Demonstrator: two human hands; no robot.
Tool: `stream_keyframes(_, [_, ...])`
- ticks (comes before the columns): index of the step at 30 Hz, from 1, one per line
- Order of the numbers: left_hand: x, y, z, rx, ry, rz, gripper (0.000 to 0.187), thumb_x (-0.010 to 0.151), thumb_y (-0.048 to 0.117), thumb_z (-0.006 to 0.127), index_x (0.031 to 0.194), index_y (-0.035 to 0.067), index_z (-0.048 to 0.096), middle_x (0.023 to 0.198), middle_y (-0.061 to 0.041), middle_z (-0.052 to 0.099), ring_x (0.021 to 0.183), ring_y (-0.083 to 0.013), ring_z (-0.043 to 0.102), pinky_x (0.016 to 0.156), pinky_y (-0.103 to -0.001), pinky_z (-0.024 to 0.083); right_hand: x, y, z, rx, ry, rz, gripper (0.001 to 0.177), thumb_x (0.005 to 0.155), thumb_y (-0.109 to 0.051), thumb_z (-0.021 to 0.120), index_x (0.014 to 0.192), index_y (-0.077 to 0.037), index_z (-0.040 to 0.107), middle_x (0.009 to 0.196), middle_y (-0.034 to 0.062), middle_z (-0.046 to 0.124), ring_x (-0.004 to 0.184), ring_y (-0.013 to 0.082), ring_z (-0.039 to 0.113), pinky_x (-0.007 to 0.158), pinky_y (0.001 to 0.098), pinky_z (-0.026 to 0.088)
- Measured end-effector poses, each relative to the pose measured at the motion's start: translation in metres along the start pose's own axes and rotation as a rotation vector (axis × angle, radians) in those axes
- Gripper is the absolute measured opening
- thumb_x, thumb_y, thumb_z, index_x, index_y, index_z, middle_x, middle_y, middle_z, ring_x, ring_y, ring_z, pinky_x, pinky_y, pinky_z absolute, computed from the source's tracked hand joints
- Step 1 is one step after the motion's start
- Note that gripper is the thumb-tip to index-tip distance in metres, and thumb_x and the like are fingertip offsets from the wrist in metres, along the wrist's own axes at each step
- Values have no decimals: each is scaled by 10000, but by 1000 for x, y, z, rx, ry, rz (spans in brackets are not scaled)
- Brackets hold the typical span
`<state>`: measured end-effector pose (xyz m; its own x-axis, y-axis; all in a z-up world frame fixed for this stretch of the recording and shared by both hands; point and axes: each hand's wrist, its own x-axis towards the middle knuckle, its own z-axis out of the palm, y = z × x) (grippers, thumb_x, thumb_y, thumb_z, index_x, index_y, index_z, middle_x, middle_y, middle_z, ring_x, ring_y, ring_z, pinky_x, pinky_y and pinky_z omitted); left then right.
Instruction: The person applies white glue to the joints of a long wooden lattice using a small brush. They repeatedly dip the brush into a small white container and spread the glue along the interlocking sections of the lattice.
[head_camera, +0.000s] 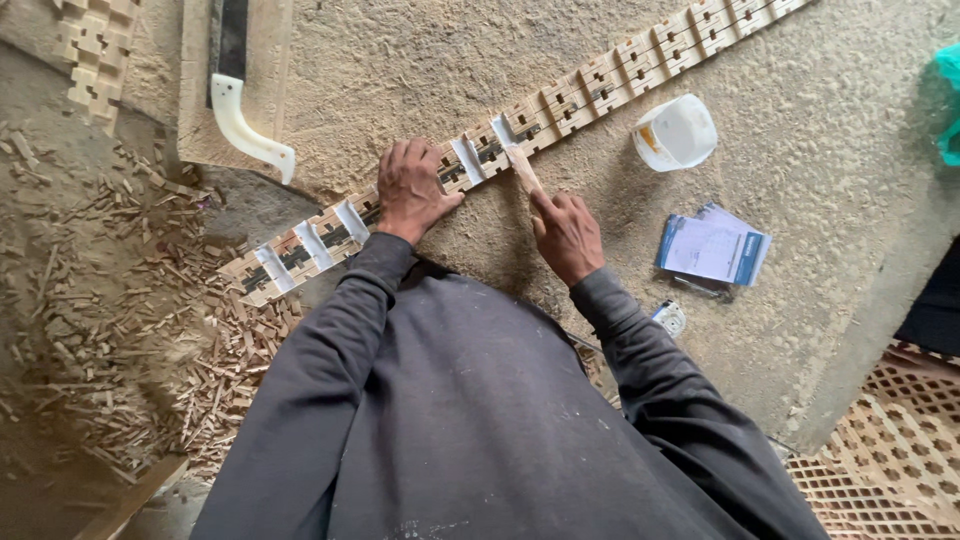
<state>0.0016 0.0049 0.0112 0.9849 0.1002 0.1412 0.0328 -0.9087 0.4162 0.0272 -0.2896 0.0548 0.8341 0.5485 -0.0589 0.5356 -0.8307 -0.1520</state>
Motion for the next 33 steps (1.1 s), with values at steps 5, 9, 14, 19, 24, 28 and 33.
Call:
stream_keyframes(5, [-2,-5,8,1,6,1,564,645,478,916,1018,99,728,1012,-86,641,1106,-303,645,1024,-479,471,-9,8,3,75,22,-27,395,869,-219,744,1228,-232,579,965,96,559,861,344,634,687,450,581])
stream_keyframes(9, [0,2,-3,-12,-18,-18,533,683,473,914,1018,99,733,995,-85,638,1093,-301,649,1018,-480,478,-17,14,4,132,25,-51,403,870,-176,743,1233,-210,570,986,94,549,872,353,639,699,459,582])
stream_keyframes(14, [-1,-3,2,-3,54,19,554,612,499,875,965,105,709,993,-79,631,1043,-299,639,989,-470,483,-33,12,-32,251,45,44,360,906,-247,724,1250,-242,617,1004,94,626,861,361,686,715,454,592])
stream_keyframes(19, [-1,14,-32,2,11,21,573,590,452,885,1015,110,710,1035,-86,645,1048,-303,637,976,-483,494,-34,49,-110,488,244,240,332,899,-170,792,1218,-164,698,941,159,667,799,363,701,663,404,577])
stream_keyframes(24, [-31,0,-40,38,-80,-29,604,669,419,864,1133,81,676,1116,-126,630,1066,-339,644,933,-499,522,-42,117,-194,806,288,552,351,935,-37,732,1281,-1,686,953,322,654,742,333,707,588,387,601])
stream_keyframes(28, [-53,-4,-61,21,-144,-38,632,761,400,867,1242,52,650,1159,-162,632,1104,-333,653,964,-459,529,-27,174,-181,840,184,693,305,932,-121,761,1220,-23,731,940,359,670,749,361,735,587,433,631])
stream_keyframes(33, [-62,-8,-69,65,-110,-18,774,729,404,916,1328,21,611,1207,-178,640,1182,-345,642,1046,-468,501,9,224,-125,683,64,839,229,830,-285,700,1030,-242,804,694,118,709,538,192,713,494,310,624])
